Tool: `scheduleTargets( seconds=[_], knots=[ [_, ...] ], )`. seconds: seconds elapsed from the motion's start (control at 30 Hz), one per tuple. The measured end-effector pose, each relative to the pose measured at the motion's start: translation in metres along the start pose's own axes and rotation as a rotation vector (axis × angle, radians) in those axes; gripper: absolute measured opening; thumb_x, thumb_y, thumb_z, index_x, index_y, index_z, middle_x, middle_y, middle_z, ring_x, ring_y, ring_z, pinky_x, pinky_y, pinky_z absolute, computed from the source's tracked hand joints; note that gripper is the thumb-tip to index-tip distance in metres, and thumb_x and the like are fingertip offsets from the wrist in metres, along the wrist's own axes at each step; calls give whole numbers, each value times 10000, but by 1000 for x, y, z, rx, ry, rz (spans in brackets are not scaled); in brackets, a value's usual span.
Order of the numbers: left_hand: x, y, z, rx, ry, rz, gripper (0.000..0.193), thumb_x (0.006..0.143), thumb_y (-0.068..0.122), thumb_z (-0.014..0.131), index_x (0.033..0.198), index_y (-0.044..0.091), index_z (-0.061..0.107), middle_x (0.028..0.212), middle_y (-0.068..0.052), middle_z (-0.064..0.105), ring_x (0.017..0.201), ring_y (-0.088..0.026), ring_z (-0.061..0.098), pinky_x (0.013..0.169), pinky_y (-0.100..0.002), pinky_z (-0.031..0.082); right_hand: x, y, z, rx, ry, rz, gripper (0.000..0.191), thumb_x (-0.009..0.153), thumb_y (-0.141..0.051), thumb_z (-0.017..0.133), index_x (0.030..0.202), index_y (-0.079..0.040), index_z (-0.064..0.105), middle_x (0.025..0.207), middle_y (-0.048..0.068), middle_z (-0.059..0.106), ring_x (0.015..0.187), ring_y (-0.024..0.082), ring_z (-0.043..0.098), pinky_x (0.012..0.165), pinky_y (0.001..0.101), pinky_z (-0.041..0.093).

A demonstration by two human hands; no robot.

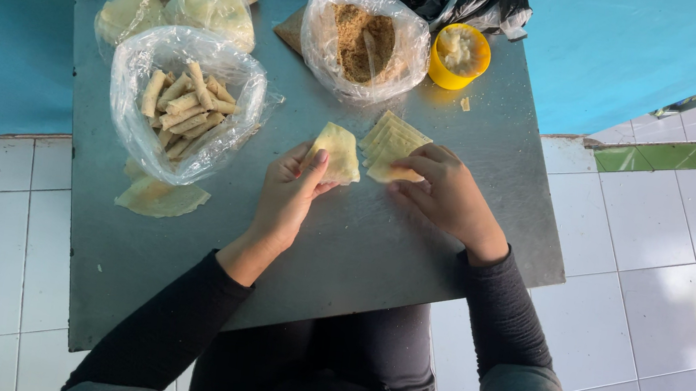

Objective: The person sits at a small metal table and folds triangular pastry wrappers into filled pastries. They spoon a brown filling from a plastic-lined bowl onto a wrapper, fold the wrapper over into a triangle, press the edges closed, and place the finished piece aside, repeating the cycle with new wrappers.

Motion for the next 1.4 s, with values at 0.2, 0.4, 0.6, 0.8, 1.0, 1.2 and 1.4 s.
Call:
scheduleTargets(
  seconds=[0.2, 0.4, 0.6, 0.8, 1.0, 1.2, 1.4],
  knots=[
    [-9, 2, 15, -210, -270, -96, 595, 1081, 453, 459, 1413, -37, 526, 1295, -112, 662, 1199, -174, 659, 1090, -362, 520, -3, -18, 14, 148, 121, -256, 441, 785, -186, 863, 1148, -14, 681, 1113, 155, 649, 1041, 288, 659, 881, 359, 541],
    [-13, 12, 26, 41, -405, 57, 575, 1025, 279, 633, 1471, -39, 458, 1381, -99, 599, 1298, -139, 582, 1159, -325, 450, -2, 7, 36, 607, 87, 39, 107, 1024, -41, 698, 1121, 3, 687, 1072, 41, 703, 935, 115, 661, 826, 271, 563],
    [-14, 8, 26, 203, -147, 183, 422, 982, 142, 724, 1309, -95, 599, 1154, -135, 738, 1036, -148, 736, 905, -278, 608, -7, 10, 45, 921, -62, 225, 101, 1061, -56, 600, 1144, -8, 633, 1043, 10, 673, 944, 63, 631, 850, 257, 544],
    [-15, 7, 23, 250, -89, 192, 347, 981, 163, 707, 1240, -66, 668, 1053, -90, 745, 920, -111, 728, 803, -258, 618, -6, 2, 48, 933, -66, 109, 105, 1070, -37, 603, 1171, -14, 608, 1112, 9, 655, 1035, 67, 624, 933, 264, 533],
    [-14, 8, 19, 243, -60, 142, 276, 996, 172, 701, 1186, -28, 718, 1060, -67, 749, 934, -108, 729, 808, -256, 614, -5, 7, 52, 980, -26, 84, 96, 1069, -22, 599, 1164, -27, 588, 1124, -1, 628, 1074, 64, 605, 967, 263, 522],
    [-7, -2, 16, 133, 4, 173, 216, 993, 157, 721, 1119, -16, 693, 1000, -56, 709, 885, -100, 703, 799, -255, 621, -3, 8, 47, 1023, 1, 164, 107, 1110, -96, 634, 1177, -23, 594, 1032, 8, 611, 947, 70, 583, 873, 259, 513],
    [-9, -10, 19, 71, -80, 273, 220, 975, 144, 750, 1114, -8, 675, 1035, -40, 707, 924, -86, 667, 820, -251, 589, -12, -6, 58, 977, 24, 191, 298, 967, -119, 714, 1202, -24, 556, 1091, 24, 631, 1005, 86, 622, 900, 274, 541]
  ],
)
Point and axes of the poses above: each hand's wrist, its own x-axis towards the middle knuckle, its own z-axis out of the palm, y = z × x, the point moved 2 cm from there along x, towards the middle knuckle
